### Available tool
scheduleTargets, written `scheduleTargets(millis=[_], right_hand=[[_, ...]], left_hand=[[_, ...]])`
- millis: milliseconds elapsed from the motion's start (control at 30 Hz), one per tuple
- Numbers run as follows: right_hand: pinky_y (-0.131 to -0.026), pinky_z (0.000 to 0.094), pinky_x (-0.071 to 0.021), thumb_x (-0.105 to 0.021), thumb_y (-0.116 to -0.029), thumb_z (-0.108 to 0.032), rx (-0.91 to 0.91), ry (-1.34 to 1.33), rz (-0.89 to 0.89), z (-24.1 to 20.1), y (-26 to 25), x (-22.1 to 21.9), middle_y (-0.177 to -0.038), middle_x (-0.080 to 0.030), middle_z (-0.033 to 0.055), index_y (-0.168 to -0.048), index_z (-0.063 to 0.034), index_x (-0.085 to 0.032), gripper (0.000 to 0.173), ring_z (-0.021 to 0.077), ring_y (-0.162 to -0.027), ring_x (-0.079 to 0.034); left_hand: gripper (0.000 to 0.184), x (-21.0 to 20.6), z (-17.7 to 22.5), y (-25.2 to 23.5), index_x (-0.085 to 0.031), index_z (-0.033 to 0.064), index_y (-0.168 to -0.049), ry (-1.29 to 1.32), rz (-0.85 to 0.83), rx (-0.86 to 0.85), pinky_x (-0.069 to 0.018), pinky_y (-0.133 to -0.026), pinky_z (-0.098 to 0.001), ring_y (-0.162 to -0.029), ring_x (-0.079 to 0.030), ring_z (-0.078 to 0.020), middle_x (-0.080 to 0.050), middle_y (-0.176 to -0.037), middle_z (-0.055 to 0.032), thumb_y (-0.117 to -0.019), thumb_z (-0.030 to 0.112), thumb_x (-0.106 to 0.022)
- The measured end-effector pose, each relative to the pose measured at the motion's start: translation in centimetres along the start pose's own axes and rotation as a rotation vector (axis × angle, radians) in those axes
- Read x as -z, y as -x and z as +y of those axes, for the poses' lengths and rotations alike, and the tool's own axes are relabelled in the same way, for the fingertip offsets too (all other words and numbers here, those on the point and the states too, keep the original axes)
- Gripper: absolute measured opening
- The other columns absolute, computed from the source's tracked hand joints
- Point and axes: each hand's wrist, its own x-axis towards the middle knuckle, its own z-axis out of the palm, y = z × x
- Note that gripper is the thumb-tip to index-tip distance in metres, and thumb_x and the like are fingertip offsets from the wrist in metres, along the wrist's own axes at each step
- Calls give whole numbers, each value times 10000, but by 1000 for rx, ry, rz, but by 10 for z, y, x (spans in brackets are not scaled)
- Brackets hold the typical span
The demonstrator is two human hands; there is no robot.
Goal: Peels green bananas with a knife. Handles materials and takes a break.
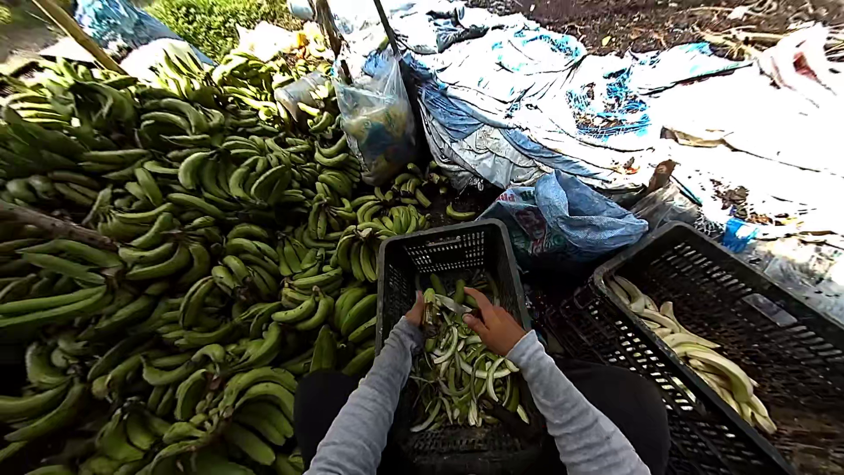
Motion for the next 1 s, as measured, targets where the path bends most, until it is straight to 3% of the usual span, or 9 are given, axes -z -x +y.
scheduleTargets(millis=[67,167,400,533,633,733,800,933,1000], right_hand=[[-1003,632,-470,-468,-1100,-337,-15,71,-130,-7,-8,-31,-1219,-652,327,-1659,-96,-84,720,491,-1091,-656],[-1033,637,-451,-443,-1108,-338,-32,119,-176,-10,-13,-53,-1256,-649,315,-1667,-143,-54,708,491,-1147,-644],[-1025,623,-461,-439,-1111,-266,75,-19,-86,1,-17,-60,-1324,-628,300,-1629,-148,-287,552,474,-1151,-648],[-669,304,-504,-417,-1092,-137,118,-392,9,2,-12,-56,-896,-625,100,-1526,-11,-400,452,133,-676,-566],[-555,256,-488,-376,-1125,-154,-97,-681,441,21,-19,-20,-787,-546,50,-1512,-24,-375,408,97,-580,-535],[-749,377,-527,-350,-1136,-241,-281,-348,305,33,-26,-1,-1070,-594,208,-1632,-69,-19,621,227,-769,-604],[-956,480,-515,-393,-1125,-304,-275,-124,75,21,-22,-21,-1272,-602,306,-1632,-67,110,752,349,-1007,-672],[-1045,625,-445,-415,-1116,-311,40,101,-135,-4,-6,-64,-1328,-633,287,-1640,-126,-249,580,475,-1174,-639],[-1062,645,-426,-410,-1116,-296,114,141,-193,-6,-4,-72,-1405,-603,256,-1629,-165,-309,539,471,-1236,-612]], left_hand=[[745,-3,3,18,-381,4,-1481,175,-11,-8,-531,-831,-380,-955,-632,-190,-628,-1192,-167,-1087,504,7],[555,-8,9,40,-461,-18,-1334,302,61,-12,-536,-783,-338,-859,-625,-156,-629,-1036,-130,-1135,357,-104],[599,-1,-4,57,-538,29,-1191,293,27,-70,-528,-657,-336,-707,-604,-154,-615,-842,-80,-1117,453,-122],[669,8,-11,69,-560,85,-948,289,-201,-30,-473,-449,-244,-476,-553,-110,-595,-609,-21,-1089,501,-56],[567,25,-18,82,-547,69,-1089,230,-280,-21,-484,-494,-238,-532,-557,-106,-584,-683,-10,-1080,420,-102],[477,29,-15,87,-516,39,-1166,363,-61,-28,-568,-636,-316,-677,-651,-172,-643,-804,-77,-1132,354,-160],[498,23,-10,75,-497,26,-1160,479,102,3,-548,-593,-340,-640,-624,-207,-608,-778,-104,-1128,388,-157],[523,9,4,66,-490,3,-1250,430,258,-38,-512,-650,-332,-684,-561,-171,-564,-858,-105,-1125,425,-207],[442,0,11,66,-484,0,-1253,401,313,-26,-503,-642,-284,-677,-549,-126,-545,-871,-88,-1134,351,-241]])
